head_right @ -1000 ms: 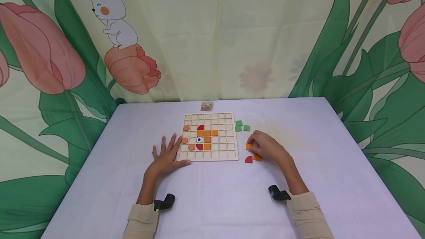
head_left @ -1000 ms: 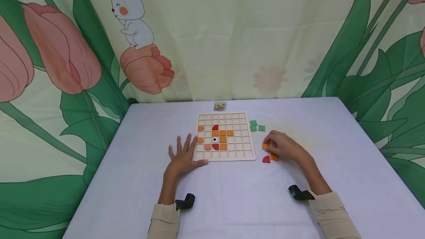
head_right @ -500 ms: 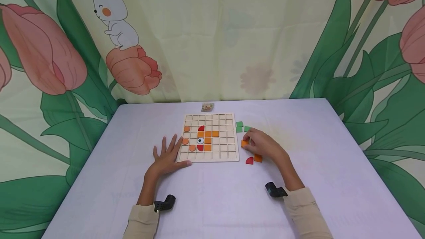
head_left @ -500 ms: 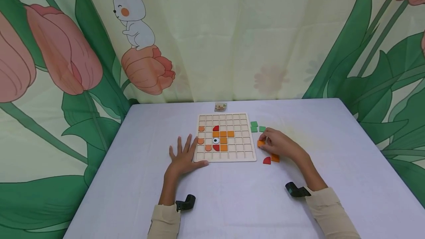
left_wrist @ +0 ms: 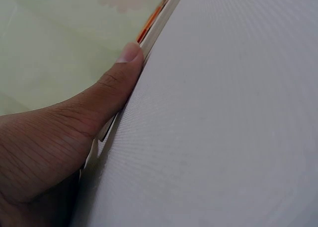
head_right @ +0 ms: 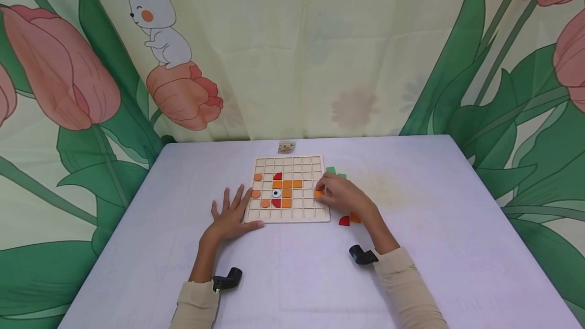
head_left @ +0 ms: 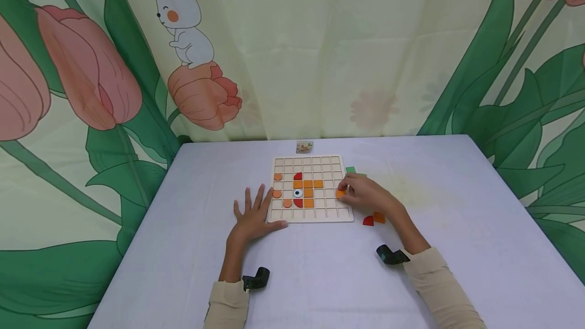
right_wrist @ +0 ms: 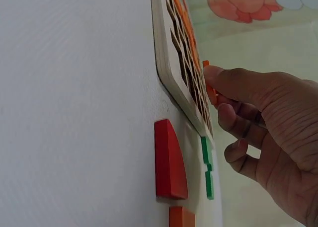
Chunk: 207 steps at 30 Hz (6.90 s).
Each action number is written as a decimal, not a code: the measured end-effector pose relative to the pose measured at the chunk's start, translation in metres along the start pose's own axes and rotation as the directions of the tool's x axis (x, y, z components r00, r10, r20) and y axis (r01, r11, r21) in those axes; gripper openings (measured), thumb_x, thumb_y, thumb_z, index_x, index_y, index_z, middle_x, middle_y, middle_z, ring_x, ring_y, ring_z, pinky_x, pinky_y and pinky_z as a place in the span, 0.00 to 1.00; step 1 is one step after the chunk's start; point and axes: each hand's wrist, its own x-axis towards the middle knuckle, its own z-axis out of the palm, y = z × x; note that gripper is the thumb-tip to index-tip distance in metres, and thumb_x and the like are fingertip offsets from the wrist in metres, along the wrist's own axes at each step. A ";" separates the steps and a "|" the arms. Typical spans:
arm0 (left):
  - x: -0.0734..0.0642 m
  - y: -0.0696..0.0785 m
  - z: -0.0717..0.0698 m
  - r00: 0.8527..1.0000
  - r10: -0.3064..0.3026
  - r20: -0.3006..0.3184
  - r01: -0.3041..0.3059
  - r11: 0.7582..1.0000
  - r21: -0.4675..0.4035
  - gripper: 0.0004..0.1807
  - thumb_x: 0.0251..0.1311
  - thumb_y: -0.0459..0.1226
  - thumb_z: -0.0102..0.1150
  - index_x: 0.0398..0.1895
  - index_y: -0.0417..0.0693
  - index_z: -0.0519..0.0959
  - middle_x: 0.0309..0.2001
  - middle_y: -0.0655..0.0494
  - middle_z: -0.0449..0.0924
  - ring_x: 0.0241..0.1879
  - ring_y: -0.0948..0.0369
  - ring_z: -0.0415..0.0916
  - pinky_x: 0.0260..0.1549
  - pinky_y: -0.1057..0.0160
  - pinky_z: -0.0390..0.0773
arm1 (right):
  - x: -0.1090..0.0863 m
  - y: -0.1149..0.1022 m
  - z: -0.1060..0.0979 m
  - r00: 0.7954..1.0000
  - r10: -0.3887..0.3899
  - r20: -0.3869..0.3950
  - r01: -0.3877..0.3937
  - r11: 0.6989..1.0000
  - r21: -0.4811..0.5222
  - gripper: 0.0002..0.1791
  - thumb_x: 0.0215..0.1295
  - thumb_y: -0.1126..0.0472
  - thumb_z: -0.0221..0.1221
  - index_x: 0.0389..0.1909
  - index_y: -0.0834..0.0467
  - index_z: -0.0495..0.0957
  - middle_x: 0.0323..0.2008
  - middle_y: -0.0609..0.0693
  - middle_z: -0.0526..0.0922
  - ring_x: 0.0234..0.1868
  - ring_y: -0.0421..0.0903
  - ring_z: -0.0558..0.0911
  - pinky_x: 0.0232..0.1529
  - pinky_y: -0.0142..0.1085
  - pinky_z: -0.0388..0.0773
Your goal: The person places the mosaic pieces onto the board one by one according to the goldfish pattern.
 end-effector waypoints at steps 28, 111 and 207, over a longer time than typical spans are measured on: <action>0.000 0.002 0.000 1.000 -0.005 0.009 0.005 1.000 0.008 0.60 0.46 0.69 0.62 0.79 0.59 0.46 0.79 0.50 0.35 0.75 0.41 0.21 0.63 0.29 0.27 | 0.033 -0.031 0.028 0.996 -0.086 -0.005 0.085 0.990 -0.111 0.15 0.63 0.55 0.66 0.46 0.59 0.82 0.44 0.49 0.77 0.38 0.43 0.75 0.43 0.34 0.77; -0.002 0.003 -0.001 1.000 0.000 0.001 -0.001 1.000 0.005 0.60 0.47 0.69 0.62 0.79 0.59 0.46 0.79 0.50 0.35 0.75 0.41 0.21 0.62 0.28 0.28 | -0.087 0.033 -0.010 0.994 0.109 -0.022 -0.110 0.993 -0.040 0.13 0.55 0.63 0.71 0.42 0.57 0.83 0.36 0.45 0.77 0.36 0.43 0.73 0.37 0.33 0.78; 0.002 -0.002 0.002 1.000 0.005 0.004 -0.005 0.999 0.033 0.60 0.48 0.70 0.60 0.79 0.59 0.45 0.79 0.51 0.34 0.75 0.41 0.21 0.62 0.28 0.29 | 0.018 -0.038 0.037 0.989 -0.150 0.017 0.150 0.985 -0.085 0.14 0.60 0.55 0.69 0.44 0.58 0.82 0.43 0.48 0.78 0.40 0.42 0.76 0.45 0.36 0.78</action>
